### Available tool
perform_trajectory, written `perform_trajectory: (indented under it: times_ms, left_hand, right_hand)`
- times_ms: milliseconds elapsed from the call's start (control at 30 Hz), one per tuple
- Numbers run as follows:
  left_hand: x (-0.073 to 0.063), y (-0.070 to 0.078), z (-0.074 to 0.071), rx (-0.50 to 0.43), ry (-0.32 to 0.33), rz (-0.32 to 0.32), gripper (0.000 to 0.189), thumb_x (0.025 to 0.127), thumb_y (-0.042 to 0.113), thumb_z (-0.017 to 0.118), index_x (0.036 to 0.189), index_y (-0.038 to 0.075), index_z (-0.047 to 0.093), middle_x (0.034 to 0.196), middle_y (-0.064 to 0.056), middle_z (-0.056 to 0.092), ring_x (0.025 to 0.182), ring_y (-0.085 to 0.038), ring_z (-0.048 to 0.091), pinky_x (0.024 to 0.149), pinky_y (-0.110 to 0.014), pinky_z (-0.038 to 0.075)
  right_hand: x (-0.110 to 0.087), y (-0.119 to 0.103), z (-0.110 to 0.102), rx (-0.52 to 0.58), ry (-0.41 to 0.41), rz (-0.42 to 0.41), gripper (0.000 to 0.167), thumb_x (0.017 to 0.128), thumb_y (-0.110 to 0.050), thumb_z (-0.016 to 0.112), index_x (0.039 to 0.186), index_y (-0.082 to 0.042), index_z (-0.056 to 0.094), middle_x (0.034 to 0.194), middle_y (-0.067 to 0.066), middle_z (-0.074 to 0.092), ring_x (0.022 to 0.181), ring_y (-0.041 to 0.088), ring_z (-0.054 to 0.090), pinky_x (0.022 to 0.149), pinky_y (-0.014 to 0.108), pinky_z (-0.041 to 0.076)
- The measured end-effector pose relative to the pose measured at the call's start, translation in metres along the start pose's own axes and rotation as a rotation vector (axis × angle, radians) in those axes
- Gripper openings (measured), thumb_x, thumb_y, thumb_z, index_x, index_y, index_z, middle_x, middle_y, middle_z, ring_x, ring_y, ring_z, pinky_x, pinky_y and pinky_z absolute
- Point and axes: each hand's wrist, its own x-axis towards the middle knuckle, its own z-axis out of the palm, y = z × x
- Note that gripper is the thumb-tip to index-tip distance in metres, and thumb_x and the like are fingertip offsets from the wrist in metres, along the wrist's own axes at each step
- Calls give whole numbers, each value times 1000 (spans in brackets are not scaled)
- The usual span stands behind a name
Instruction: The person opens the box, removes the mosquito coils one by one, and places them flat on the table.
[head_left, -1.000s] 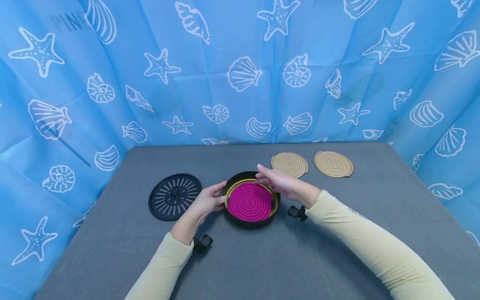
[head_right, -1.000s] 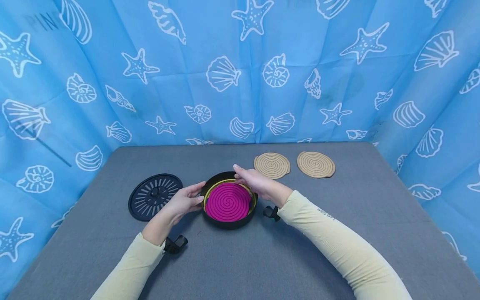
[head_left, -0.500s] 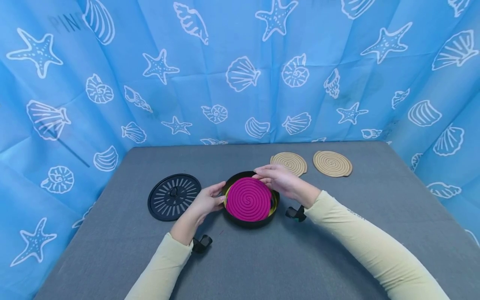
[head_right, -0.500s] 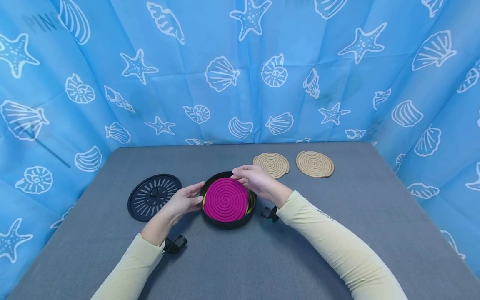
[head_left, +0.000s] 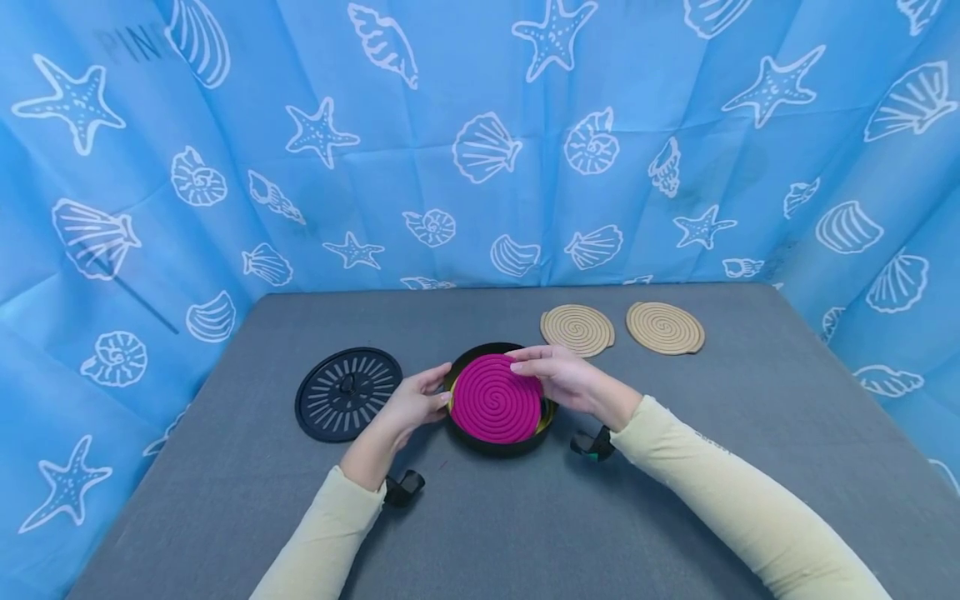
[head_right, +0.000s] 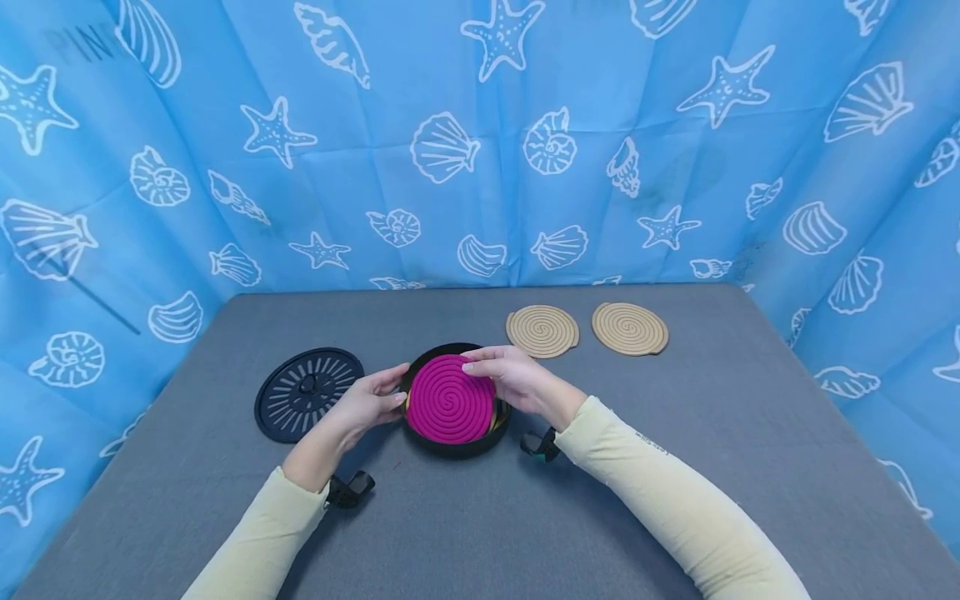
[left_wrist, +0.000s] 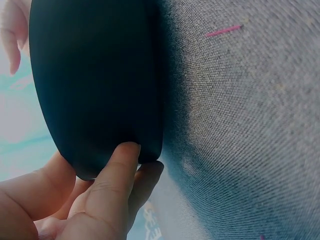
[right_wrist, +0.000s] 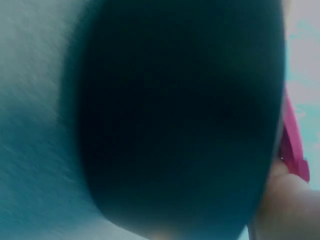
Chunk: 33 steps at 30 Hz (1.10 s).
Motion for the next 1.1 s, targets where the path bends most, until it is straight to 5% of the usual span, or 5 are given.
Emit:
perform_trajectory:
  times_ms: [367,800,1100]
  left_hand:
    - [-1,1,-1,3,-13,10,54,99,-4,47,151,6,33,155,-18,28,133,-33,42,103,-47,44]
    - [0,1,-2,11,-16,16,53,100,-3,46,151,5,33,156,-18,27,135,-34,39,104,-48,42]
    - [-1,0,0,-2,-13,-2,52,100,-2,46,150,6,34,156,-18,28,138,-35,35,104,-50,41]
  right_hand:
    - [-9,6,2,16,-110,38,68,95,11,43,155,-8,17,140,22,46,99,20,64,83,43,57]
    - [-26,0,-7,109,-29,-24,67,97,12,40,156,-6,12,145,24,39,98,18,65,84,40,57]
    - [-44,-9,-22,156,-9,-93,62,100,7,34,154,2,4,124,12,53,98,17,66,86,38,56]
